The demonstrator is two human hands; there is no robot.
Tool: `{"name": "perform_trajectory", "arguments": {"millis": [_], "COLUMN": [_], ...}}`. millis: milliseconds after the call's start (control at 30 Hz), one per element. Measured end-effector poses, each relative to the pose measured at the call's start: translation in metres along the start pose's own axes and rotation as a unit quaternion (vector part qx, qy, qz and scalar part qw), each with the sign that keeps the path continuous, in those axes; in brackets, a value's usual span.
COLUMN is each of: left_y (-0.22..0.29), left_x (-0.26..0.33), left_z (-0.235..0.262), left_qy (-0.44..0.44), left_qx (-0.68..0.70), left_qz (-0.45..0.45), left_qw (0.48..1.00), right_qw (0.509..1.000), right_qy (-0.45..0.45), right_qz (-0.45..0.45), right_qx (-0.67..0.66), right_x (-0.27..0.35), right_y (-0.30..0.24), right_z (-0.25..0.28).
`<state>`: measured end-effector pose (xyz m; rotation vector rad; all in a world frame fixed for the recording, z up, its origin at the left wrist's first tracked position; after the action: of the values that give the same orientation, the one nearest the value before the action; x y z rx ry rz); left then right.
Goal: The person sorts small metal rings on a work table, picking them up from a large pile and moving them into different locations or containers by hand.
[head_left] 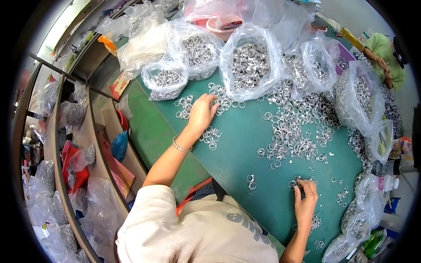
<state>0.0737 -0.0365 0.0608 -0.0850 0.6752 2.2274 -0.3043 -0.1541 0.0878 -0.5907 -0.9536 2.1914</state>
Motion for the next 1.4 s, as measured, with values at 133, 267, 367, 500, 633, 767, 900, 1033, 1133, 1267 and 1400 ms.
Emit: {"name": "perform_trajectory", "arguments": {"millis": [133, 267, 367, 500, 633, 767, 900, 1033, 1133, 1267, 1400], "left_y": [-0.019, -0.029, -0.019, 0.025, 0.074, 0.104, 0.127, 0.161, 0.166, 0.154, 0.171], "left_x": [0.031, 0.041, 0.059, 0.081, 0.099, 0.116, 0.126, 0.137, 0.142, 0.137, 0.135], "left_z": [-0.044, -0.030, -0.028, -0.045, -0.072, -0.084, -0.090, -0.102, -0.106, -0.109, -0.110], "left_qy": [-0.170, -0.100, -0.123, -0.216, -0.309, -0.356, -0.403, -0.450, -0.458, -0.434, -0.452], "left_qx": [0.715, 0.771, 0.766, 0.731, 0.724, 0.681, 0.670, 0.679, 0.665, 0.662, 0.644], "left_qz": [0.317, 0.316, 0.307, 0.321, 0.293, 0.317, 0.296, 0.288, 0.287, 0.281, 0.261], "left_qw": [0.599, 0.544, 0.551, 0.562, 0.543, 0.555, 0.548, 0.503, 0.516, 0.542, 0.559], "right_qw": [0.999, 0.996, 0.991, 0.988, 0.987, 0.981, 0.982, 0.974, 0.984, 0.953, 0.842], "right_qy": [0.016, 0.069, 0.100, 0.102, 0.092, 0.125, 0.130, 0.095, 0.113, 0.276, 0.383], "right_qz": [-0.045, -0.055, -0.071, -0.091, -0.112, -0.139, -0.077, -0.046, -0.046, 0.011, -0.063], "right_qx": [-0.016, 0.030, 0.061, 0.075, 0.067, 0.057, 0.109, 0.202, 0.132, 0.126, 0.374], "right_x": [0.009, 0.018, 0.021, 0.019, 0.019, 0.017, 0.007, -0.008, -0.007, 0.006, 0.040], "right_y": [0.009, 0.023, 0.037, 0.041, 0.041, 0.052, 0.049, 0.047, 0.047, 0.041, 0.099], "right_z": [0.008, 0.021, 0.037, 0.048, 0.043, 0.052, 0.053, 0.027, 0.038, 0.130, 0.249]}}
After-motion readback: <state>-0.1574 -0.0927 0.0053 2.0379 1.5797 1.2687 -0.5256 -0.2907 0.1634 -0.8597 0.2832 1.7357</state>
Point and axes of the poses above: each hand's wrist, its own x-axis away from the middle knuckle, its own z-axis out of the back of the hand, y = z × x, the point moved 10 cm from there along -x, towards the middle knuckle, and after that the axes turned 12 degrees about -x, right-handed, at the moved point
